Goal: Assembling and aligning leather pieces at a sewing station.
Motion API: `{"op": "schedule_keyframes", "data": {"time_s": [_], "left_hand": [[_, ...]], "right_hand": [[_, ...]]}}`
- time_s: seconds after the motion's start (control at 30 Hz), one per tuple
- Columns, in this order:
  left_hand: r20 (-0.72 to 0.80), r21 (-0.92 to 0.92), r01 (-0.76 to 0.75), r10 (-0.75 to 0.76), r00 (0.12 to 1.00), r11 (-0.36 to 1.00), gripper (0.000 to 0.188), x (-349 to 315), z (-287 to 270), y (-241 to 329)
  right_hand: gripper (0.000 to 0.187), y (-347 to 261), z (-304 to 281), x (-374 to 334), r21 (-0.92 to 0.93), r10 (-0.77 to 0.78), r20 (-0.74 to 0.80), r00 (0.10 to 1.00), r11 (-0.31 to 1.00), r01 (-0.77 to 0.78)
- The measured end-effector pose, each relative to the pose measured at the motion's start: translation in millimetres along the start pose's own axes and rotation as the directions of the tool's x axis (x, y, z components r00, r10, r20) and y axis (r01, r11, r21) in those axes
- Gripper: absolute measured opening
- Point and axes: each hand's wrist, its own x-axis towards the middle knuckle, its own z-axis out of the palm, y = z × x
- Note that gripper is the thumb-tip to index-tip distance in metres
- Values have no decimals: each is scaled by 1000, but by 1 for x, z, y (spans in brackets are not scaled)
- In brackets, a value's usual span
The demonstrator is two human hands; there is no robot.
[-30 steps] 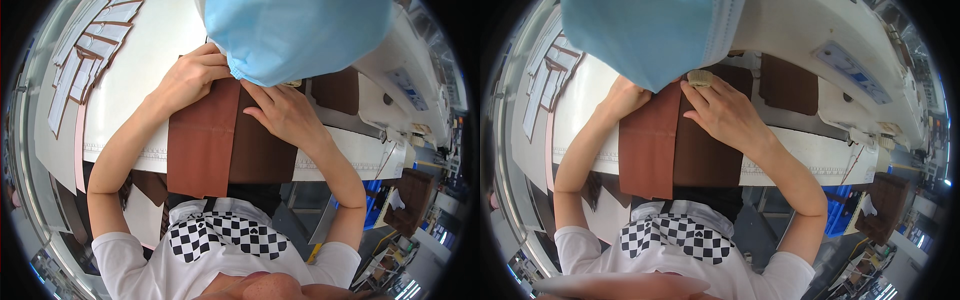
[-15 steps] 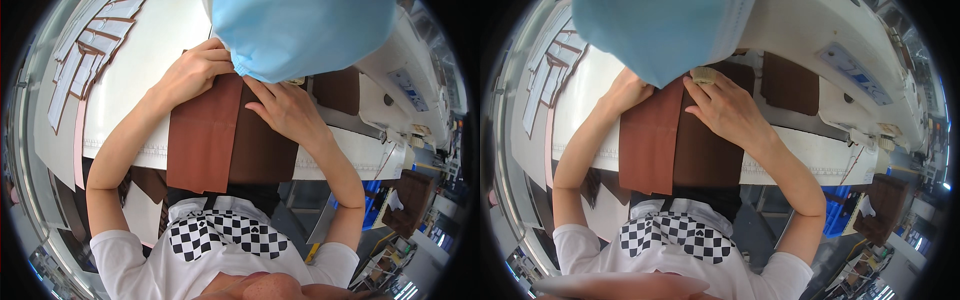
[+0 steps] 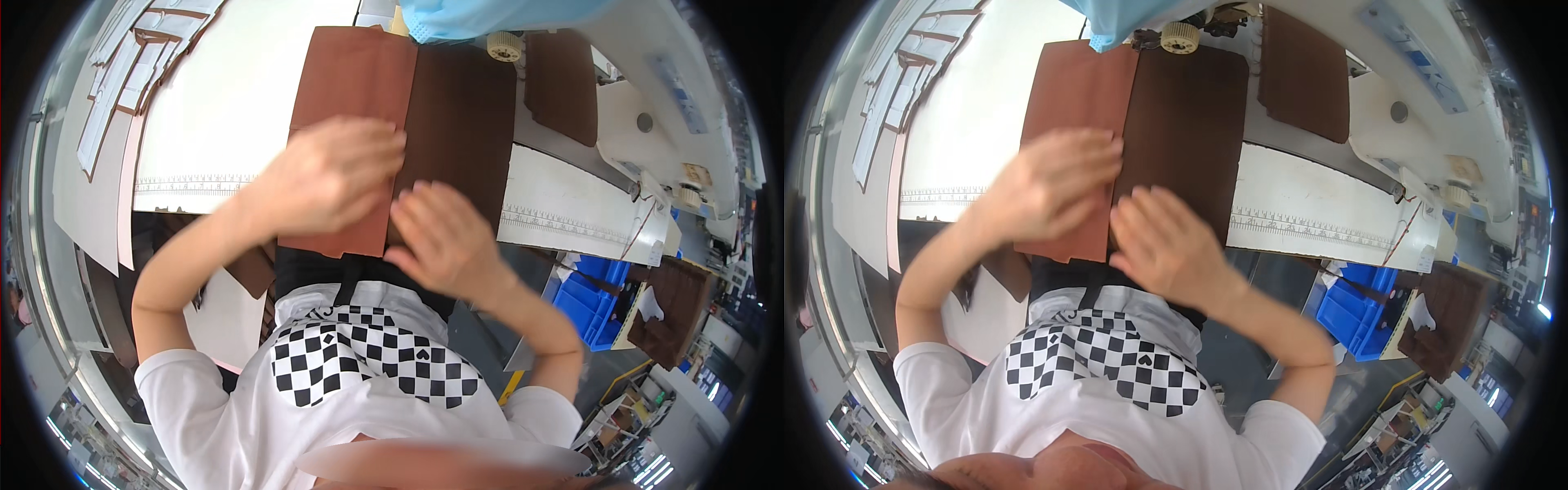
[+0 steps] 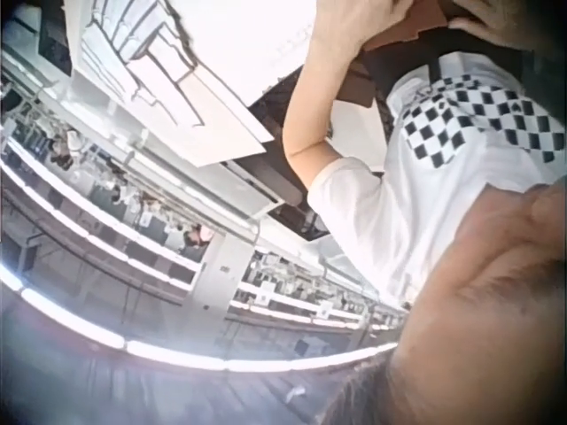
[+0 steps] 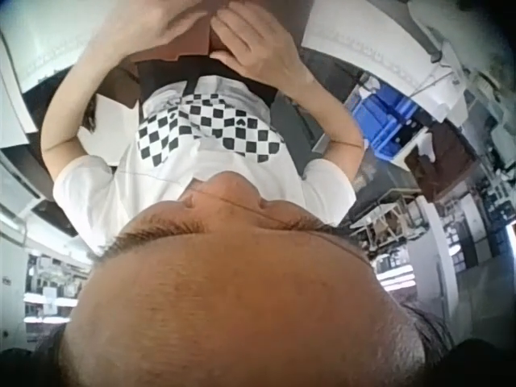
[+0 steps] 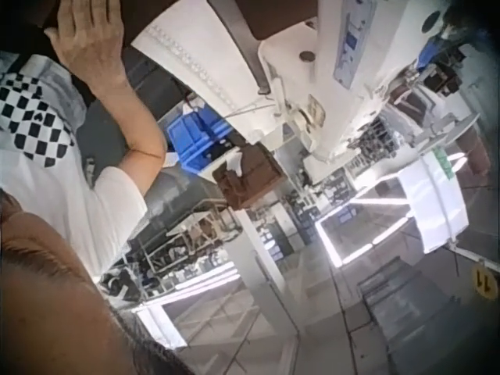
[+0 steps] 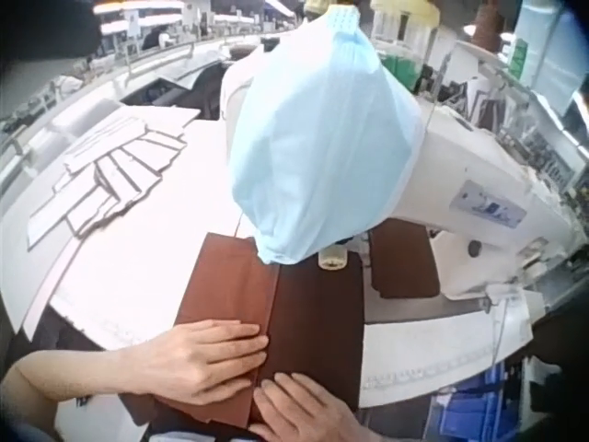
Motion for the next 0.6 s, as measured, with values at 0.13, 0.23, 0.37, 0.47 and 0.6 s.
{"op": "schedule_keyframes", "data": {"time_s": [0.13, 0.23, 0.37, 0.47, 0.6], "left_hand": [[57, -4, 48, -48, 997, 999, 42, -31, -2, 51], [-84, 85, -80, 87, 993, 993, 31, -44, 9, 52], [-155, 80, -99, 110, 982, 992, 21, -50, 13, 59], [-174, 96, -113, 128, 976, 989, 21, -50, 13, 59], [-163, 112, -114, 132, 978, 987, 21, -47, 13, 60]], "right_hand": [[37, -23, 36, -23, -256, 26, -181, 983, 964, -73], [23, -19, 46, -19, -198, -38, -421, 906, 979, -52], [9, -22, 40, -15, -107, -117, -467, 877, 991, 75], [7, -23, 37, -13, -87, -138, -481, 866, 990, 110], [8, -23, 37, -14, -62, -134, -495, 858, 991, 119]]}}
